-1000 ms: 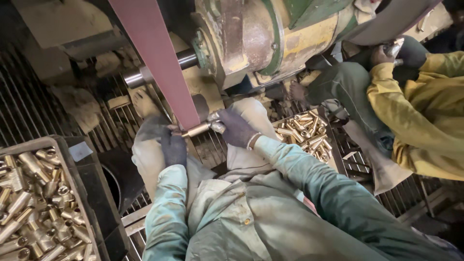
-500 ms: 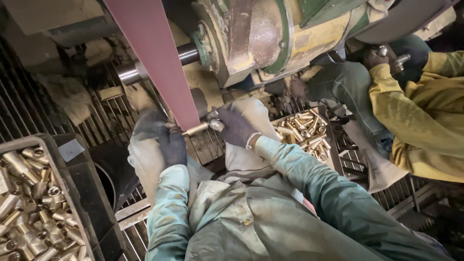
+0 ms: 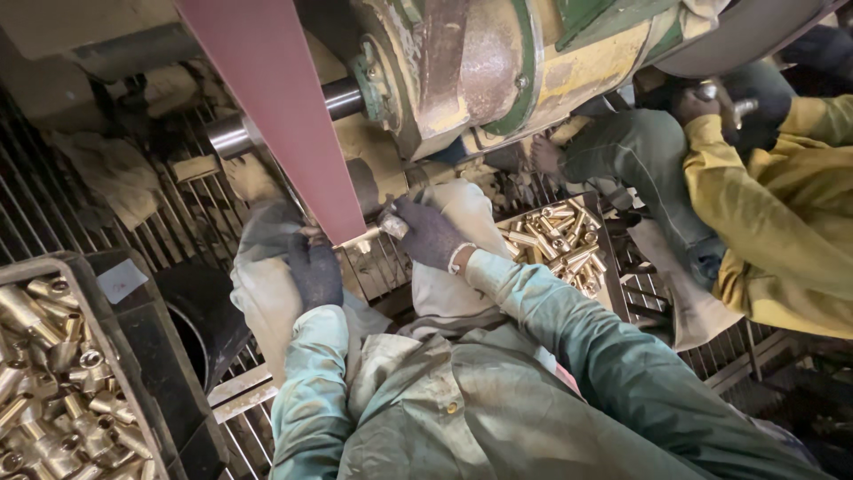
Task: The person repeatedly picks up brass-colored metal parts from a bin and presses them against a moving belt sander to smooth or deburr the surfaces. After each part is processed, it is placed into a separate bin. The task is performed one at a time in a repetitive cycle.
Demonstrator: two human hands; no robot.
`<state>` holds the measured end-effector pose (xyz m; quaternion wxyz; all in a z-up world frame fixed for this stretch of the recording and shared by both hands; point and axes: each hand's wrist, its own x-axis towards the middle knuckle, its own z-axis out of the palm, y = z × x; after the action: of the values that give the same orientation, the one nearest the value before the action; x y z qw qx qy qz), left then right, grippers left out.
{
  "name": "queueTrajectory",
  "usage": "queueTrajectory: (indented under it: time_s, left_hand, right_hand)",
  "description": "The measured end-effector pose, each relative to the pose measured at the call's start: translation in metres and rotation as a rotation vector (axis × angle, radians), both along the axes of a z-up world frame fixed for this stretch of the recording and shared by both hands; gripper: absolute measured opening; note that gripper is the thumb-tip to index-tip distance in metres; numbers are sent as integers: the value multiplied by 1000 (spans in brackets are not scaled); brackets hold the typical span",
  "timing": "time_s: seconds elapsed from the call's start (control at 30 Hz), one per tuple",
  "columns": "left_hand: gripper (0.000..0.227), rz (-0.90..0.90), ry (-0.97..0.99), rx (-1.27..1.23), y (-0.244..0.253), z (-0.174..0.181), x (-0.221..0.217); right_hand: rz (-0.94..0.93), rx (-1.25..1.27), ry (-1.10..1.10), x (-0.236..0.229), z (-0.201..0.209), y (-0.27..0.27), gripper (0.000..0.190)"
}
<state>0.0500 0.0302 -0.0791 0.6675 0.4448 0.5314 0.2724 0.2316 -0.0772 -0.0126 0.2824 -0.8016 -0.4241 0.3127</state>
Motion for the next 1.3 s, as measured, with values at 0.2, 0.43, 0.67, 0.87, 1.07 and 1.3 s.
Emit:
queueTrajectory:
  time_s: [0.2,0.43,0.67,0.87,1.07,1.3]
  left_hand:
    - [8,18,16,-33,-1,-5,-2]
    - [12,17,-90,53,2,-17,2]
    - [14,-63,-85,-13,3,20,-7]
    - [17,-128,-35,-21,-8,57,-30]
    - [18,-82,-124,37,-5,57,-42]
    - [16,-37,-47,-3,6,32,-34]
  right_hand:
    - [-33,-4,83,3,-10,3,41]
    - [-85,-1,142,3,-9,23,41]
    - [-154,-309,261,-1,48,18,36]
    - [135,359,232,-14,46,-22,20]
    - [112,326,321,-18,27,-16,20]
    - [9,240,48,-24,7,-3,25]
